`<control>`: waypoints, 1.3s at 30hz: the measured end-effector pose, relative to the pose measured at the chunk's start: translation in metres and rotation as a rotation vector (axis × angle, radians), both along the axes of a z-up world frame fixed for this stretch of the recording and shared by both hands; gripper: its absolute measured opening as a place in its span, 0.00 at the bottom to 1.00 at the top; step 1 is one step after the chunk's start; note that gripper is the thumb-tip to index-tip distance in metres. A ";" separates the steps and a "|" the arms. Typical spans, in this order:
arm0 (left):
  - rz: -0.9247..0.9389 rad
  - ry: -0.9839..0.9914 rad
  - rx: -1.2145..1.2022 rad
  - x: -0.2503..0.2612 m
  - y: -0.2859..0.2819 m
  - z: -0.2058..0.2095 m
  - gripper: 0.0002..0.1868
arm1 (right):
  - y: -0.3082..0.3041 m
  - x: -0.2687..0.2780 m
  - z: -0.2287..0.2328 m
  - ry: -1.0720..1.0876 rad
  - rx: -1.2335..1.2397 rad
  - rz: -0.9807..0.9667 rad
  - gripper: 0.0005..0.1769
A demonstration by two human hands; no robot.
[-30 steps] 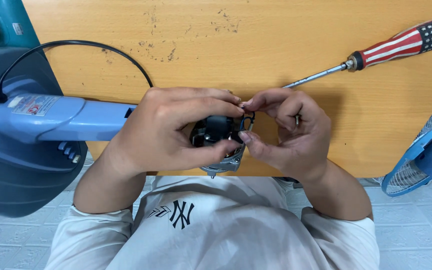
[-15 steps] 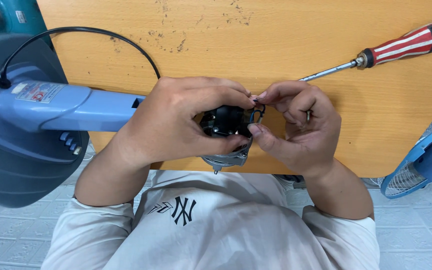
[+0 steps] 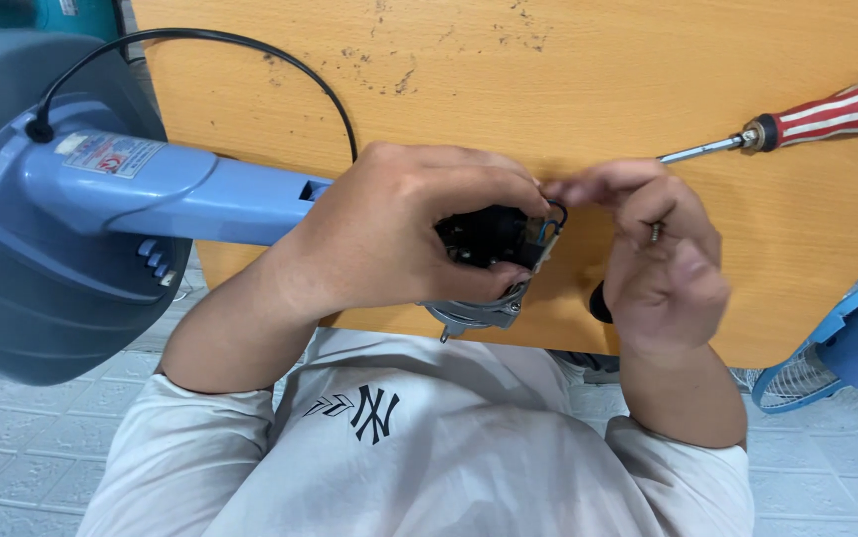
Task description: Disassembling a fan motor with a screwdriver and testing the electrical connection using a power strip.
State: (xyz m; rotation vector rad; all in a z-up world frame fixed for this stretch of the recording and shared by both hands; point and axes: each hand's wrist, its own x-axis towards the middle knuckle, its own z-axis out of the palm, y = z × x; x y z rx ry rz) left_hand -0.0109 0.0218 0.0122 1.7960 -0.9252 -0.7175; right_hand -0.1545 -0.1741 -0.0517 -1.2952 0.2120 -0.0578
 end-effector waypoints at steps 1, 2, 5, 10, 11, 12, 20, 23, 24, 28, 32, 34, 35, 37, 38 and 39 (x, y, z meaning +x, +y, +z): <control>0.001 -0.011 -0.002 0.000 0.000 0.000 0.23 | -0.002 0.000 -0.002 -0.026 -0.049 -0.021 0.19; 0.003 -0.012 -0.004 0.000 0.000 0.000 0.23 | -0.003 0.000 -0.001 -0.028 -0.051 -0.019 0.19; 0.014 -0.003 -0.024 -0.001 0.002 -0.001 0.22 | -0.006 0.001 -0.001 0.007 0.037 -0.092 0.15; 0.009 0.007 -0.033 0.000 0.001 0.001 0.22 | -0.014 0.001 -0.008 -0.008 -0.045 -0.049 0.09; 0.008 0.007 -0.034 0.000 0.001 0.001 0.22 | -0.016 0.000 -0.008 -0.007 -0.045 -0.049 0.09; 0.006 0.009 -0.030 0.000 0.001 0.001 0.23 | -0.017 -0.002 -0.008 -0.010 -0.098 -0.039 0.05; -0.005 -0.015 -0.016 0.000 0.001 -0.001 0.24 | -0.020 -0.010 -0.007 0.031 -0.193 -0.068 0.09; 0.003 -0.029 0.006 -0.001 0.001 -0.001 0.25 | -0.020 -0.010 -0.008 0.008 -0.196 -0.067 0.12; 0.001 -0.037 0.021 -0.001 0.001 -0.002 0.26 | -0.020 -0.008 -0.009 -0.001 -0.255 -0.062 0.11; 0.003 -0.064 0.045 -0.002 0.002 -0.004 0.27 | -0.015 -0.001 0.003 0.056 -0.393 -0.021 0.09; -0.002 -0.027 0.035 -0.002 0.001 -0.001 0.26 | -0.015 0.002 0.001 0.050 -0.430 0.013 0.12; -0.019 -0.067 0.071 -0.001 0.000 -0.001 0.27 | -0.015 0.003 -0.001 -0.009 -0.351 0.050 0.14; -0.022 -0.067 0.069 -0.001 0.000 -0.001 0.27 | -0.015 0.004 -0.001 -0.008 -0.353 0.047 0.14; -0.016 -0.050 0.043 -0.001 0.000 -0.001 0.26 | -0.015 0.005 -0.002 0.011 -0.346 0.046 0.14; -0.020 -0.049 0.043 -0.001 0.000 0.000 0.26 | -0.016 0.005 -0.001 0.012 -0.345 0.042 0.14; -0.015 -0.047 0.045 -0.001 -0.001 0.000 0.26 | -0.016 0.005 0.000 0.046 -0.310 0.046 0.13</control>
